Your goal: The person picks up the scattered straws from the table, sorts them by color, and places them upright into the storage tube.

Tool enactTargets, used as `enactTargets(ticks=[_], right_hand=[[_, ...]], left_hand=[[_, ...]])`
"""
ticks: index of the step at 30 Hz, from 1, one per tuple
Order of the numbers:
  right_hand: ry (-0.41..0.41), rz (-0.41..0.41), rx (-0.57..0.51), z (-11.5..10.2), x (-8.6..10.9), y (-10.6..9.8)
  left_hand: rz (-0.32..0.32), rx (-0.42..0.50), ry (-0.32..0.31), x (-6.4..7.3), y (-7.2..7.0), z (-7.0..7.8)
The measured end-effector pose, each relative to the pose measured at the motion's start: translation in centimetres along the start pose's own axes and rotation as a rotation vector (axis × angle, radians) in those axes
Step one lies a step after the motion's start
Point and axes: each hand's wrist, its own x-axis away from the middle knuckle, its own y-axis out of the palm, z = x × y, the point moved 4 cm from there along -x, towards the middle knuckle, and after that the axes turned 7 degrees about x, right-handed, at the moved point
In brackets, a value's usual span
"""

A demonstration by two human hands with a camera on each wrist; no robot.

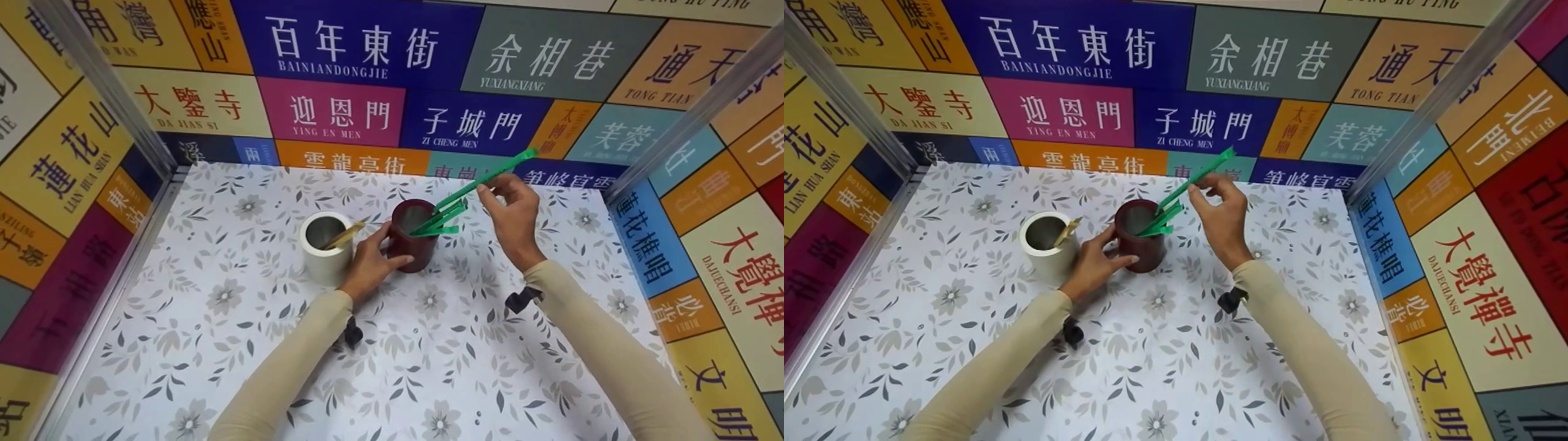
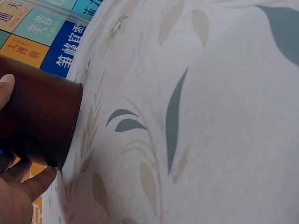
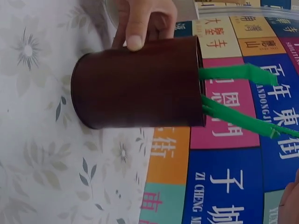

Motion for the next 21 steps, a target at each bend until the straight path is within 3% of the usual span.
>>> enactTargets(ticks=[7, 13, 21], right_hand=[[0.04, -0.111, -0.004, 0.6, 1.6, 2.0], [0.053, -0.197, 0.012, 1.8, 2.0, 2.1], [0.049, -0.223, 0.004, 4.5, 2.7, 0.2]], left_hand=[[-0.015, 0.002, 0.005, 0.2, 0.2, 0.2], [-0.012, 0.007, -0.011, 0.0, 0.6, 0.2], [-0.061, -0.036, -0.13, 0.4, 1.3, 0.5]])
